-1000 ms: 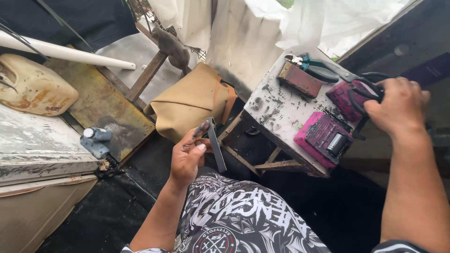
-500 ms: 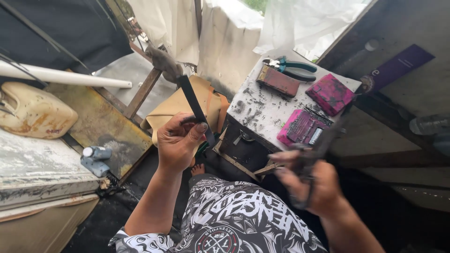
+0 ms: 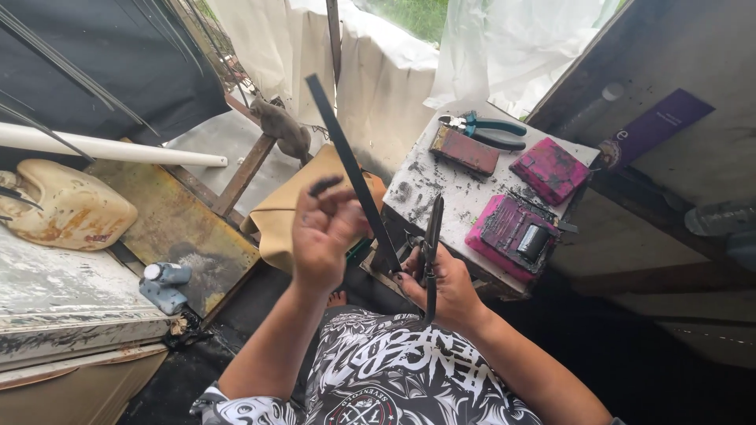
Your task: The person holds a long, thin metal strip and uses shears to trim its edge. They then rub the strip against a pink sharpening block on a small table to sharpen it. The person repeats this process, alternating between trimming and sharpening.
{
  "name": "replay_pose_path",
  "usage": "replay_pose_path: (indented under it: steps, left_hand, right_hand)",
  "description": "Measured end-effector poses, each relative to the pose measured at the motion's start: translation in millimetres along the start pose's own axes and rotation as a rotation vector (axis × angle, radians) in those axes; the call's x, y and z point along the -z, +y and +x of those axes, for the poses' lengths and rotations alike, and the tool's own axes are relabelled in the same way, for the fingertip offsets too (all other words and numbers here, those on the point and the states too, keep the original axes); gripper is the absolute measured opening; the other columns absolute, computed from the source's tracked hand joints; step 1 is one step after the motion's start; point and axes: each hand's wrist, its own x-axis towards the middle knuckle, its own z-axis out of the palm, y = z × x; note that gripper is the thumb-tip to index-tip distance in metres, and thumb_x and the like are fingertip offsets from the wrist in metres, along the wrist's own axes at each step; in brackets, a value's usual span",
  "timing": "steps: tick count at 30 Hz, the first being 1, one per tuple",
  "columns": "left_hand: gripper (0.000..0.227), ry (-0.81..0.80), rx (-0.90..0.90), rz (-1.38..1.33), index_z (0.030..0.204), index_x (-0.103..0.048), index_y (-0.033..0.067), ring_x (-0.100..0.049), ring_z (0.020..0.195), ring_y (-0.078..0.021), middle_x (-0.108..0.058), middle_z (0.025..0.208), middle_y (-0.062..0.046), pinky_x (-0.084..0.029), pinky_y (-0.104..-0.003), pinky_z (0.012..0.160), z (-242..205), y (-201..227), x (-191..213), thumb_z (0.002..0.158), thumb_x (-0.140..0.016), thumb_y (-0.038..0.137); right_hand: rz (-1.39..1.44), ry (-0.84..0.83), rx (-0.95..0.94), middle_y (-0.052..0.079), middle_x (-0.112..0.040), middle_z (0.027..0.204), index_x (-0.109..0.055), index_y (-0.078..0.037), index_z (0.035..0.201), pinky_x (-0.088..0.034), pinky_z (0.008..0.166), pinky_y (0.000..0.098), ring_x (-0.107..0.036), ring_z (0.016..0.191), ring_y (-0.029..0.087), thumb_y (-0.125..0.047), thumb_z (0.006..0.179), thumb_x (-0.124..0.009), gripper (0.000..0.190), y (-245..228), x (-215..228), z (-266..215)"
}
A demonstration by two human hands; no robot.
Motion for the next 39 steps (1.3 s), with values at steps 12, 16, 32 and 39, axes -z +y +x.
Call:
replay_pose_path:
  steps: [12,16,32,39]
  left_hand:
    - [0.064,-0.214,-0.050,0.254,0.135,-0.064,-0.0026,-0.076,0.078,-0.0195,-0.062,0.131,-0.025,-0.066,-0.030,0.066,-36.4,-7.7,-0.8,0.074,-0.086,-0.003]
    - [0.068,-0.209,-0.163,0.139,0.138,-0.057,-0.0081,-0.075,0.078,-0.0187,-0.057,0.138,-0.026,-0.065,-0.027,0.061,-16.0,2.0,-3.5,0.075,-0.082,-0.011]
    - [0.051,-0.103,-0.148,0.120,0.139,-0.056,-0.0071,-0.074,0.085,-0.0215,-0.067,0.125,-0.023,-0.067,-0.032,0.073,-0.4,-5.3,12.2,0.090,-0.073,-0.006]
    - [0.056,-0.142,-0.079,0.175,0.143,-0.054,-0.0019,-0.067,0.077,-0.0146,-0.057,0.145,-0.016,-0.067,-0.026,0.074,-1.4,10.4,8.1,0.091,-0.074,-0.006]
  right_hand:
    - [0.009,-0.075,0.099,0.012,-0.071,0.058,-0.068,-0.004,0.088,-0.050,0.041,0.0293,-0.065,0.047,0.019,-0.005,0.075,-0.080,0.018,-32.5,20.4,0.3]
    - [0.149,-0.125,0.053,0.015,-0.073,0.067,-0.066,-0.002,0.088,-0.054,0.049,0.0309,-0.071,0.061,0.019,-0.001,0.076,-0.079,0.018,-37.4,19.3,-0.1]
    - [-0.025,-0.304,0.106,0.005,-0.064,0.067,-0.059,-0.009,0.095,-0.052,0.047,0.0273,-0.061,0.054,0.015,-0.008,0.084,-0.075,0.019,-31.9,33.0,-2.4]
    - [-0.178,-0.416,0.128,0.000,-0.061,0.073,-0.058,-0.012,0.095,-0.048,0.049,0.0256,-0.053,0.053,0.009,-0.007,0.083,-0.075,0.021,-40.2,38.7,-8.8]
